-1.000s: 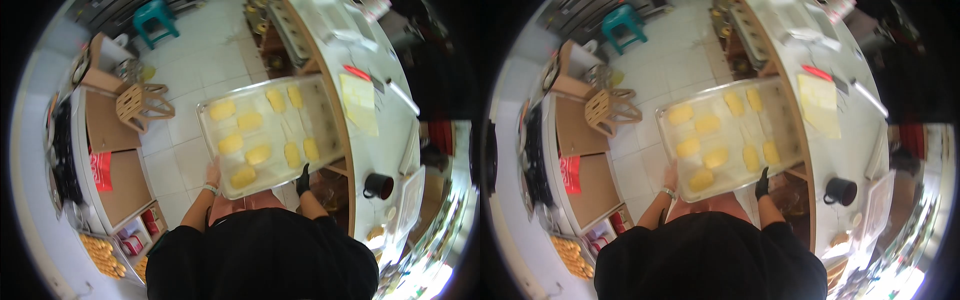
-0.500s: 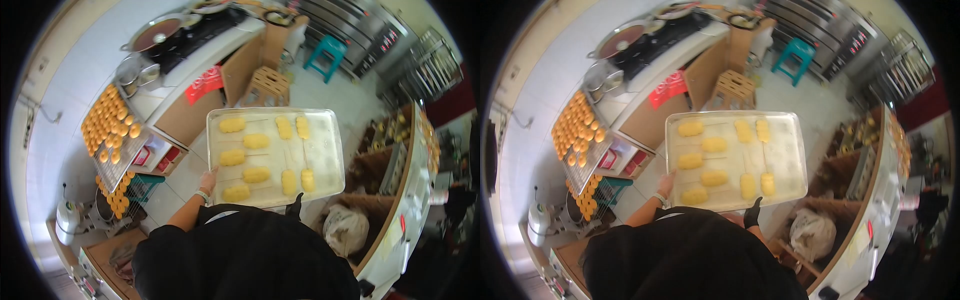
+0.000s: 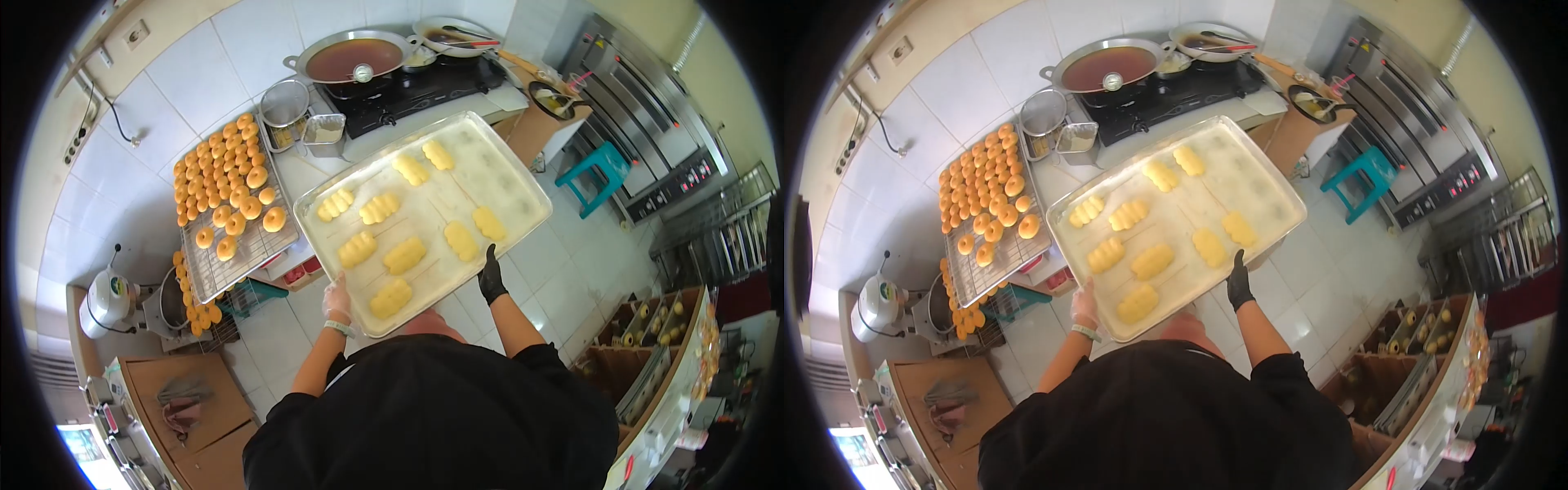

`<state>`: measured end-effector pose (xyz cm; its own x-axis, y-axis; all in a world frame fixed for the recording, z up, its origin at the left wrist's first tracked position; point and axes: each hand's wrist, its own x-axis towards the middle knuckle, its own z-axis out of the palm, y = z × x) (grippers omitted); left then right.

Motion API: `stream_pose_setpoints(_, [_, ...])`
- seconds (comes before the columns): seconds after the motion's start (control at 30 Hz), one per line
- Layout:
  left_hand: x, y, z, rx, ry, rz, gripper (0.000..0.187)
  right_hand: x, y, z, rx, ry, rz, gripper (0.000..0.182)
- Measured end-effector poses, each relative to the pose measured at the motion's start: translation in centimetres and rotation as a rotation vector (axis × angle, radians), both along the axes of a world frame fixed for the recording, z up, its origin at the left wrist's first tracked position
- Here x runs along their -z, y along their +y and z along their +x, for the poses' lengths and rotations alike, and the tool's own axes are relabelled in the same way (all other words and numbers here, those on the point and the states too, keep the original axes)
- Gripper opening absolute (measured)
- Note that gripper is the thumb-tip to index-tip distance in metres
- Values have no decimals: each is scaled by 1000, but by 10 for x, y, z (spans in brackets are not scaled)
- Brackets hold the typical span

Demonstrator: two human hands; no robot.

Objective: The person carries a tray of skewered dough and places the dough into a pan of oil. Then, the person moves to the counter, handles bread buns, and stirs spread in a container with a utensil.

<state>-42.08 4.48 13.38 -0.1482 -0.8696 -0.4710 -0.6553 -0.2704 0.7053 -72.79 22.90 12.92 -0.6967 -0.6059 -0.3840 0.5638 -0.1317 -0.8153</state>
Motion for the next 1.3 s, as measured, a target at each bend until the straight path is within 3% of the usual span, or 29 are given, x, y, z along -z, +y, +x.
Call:
stream_pose_setpoints(0.13, [-39, 1, -35, -154, -70, 11, 55, 10, -34, -44, -114, -67, 14, 61])
stream_pose_setpoints(0.2, [-7, -9, -35, -160, -46, 16, 55, 14, -43, -56, -142, -93, 28, 62])
stream_pose_setpoints(0.3, [1, -4, -42, -259, 16, 84, 58, 22, -41, -68, -225, -42, 110, 67])
stream_pose_setpoints(0.4, [-30, 0, -54, -350, 63, 154, 57, -5, -34, -80, -459, 53, 373, 74])
stream_pose_setpoints(0.43, [-39, 2, -58, -370, 74, 173, 55, 0, -31, -90, -530, 104, 493, 85])
stream_pose_setpoints(0.53, [-44, 7, -68, -485, 194, 204, 51, -17, -31, -136, -1032, -215, 745, 96])
stream_pose_setpoints(0.6, [-43, 8, -72, -525, 345, 225, 50, -98, -52, -144, -1379, 51, 829, 87])
stream_pose_setpoints(0.63, [-42, 8, -72, -549, 423, 234, 50, -94, -67, -158, -1418, 145, 831, 77])
stream_pose_setpoints(0.7, [-34, 9, -69, -556, 399, 242, 50, -109, -99, -172, -1116, 492, 661, 43])
stream_pose_setpoints(0.73, [-31, 8, -70, -561, 392, 242, 50, -95, -119, -182, -1000, 526, 607, 33])
stream_pose_setpoints(0.8, [-33, 9, -74, -581, 407, 254, 48, -89, -156, -191, -878, 1198, 566, 32])
stream_pose_setpoints(0.93, [-36, 13, -74, -629, 398, 243, 45, -54, -205, -188, -817, 1447, 794, 26])
stream_pose_setpoints(1.07, [-33, 16, -75, -611, 435, 206, 43, -43, -217, -189, -916, 1467, 961, 22])
stream_pose_setpoints(1.3, [-34, 19, -79, -666, 480, 248, 44, -90, -189, -191, -703, 1528, 804, 15])
